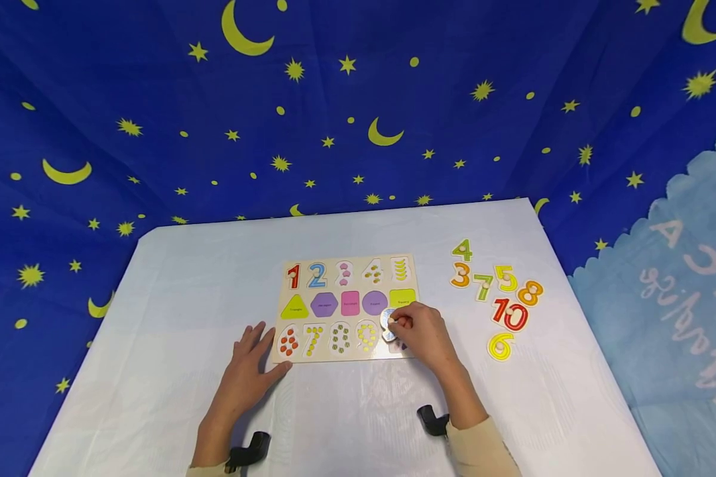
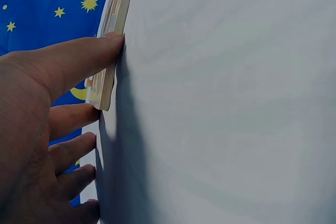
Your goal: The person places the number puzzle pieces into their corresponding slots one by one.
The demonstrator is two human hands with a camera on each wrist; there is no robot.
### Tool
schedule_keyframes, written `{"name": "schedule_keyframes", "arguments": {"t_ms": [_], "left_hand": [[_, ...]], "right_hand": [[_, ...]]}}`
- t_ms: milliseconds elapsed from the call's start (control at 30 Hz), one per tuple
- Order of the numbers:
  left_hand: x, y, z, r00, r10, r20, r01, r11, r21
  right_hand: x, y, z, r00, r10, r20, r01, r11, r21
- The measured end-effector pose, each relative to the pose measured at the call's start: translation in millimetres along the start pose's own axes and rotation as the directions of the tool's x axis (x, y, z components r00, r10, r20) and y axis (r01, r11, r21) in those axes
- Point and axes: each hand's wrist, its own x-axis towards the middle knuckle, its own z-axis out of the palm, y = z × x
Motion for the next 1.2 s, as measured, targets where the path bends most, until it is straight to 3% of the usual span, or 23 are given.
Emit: {"name": "schedule_keyframes", "arguments": {"t_ms": [767, 967, 1200], "left_hand": [[1.2, 3.1, -1.7, 1.0, 0.0, 0.008, 0.0, 1.0, -0.003], [0.6, 3.1, -1.1, 1.0, -0.003, 0.004, 0.003, 1.0, 0.002], [-0.1, 3.8, -2.1, 1.0, -0.005, 0.004, 0.005, 1.0, -0.007]], "right_hand": [[2, -15, 30, 0.995, -0.082, 0.051, 0.082, 0.997, -0.005], [2, -17, 36, 0.995, -0.059, 0.082, 0.058, 0.998, 0.018], [5, -19, 39, 0.993, -0.047, 0.108, 0.051, 0.998, -0.038]]}}
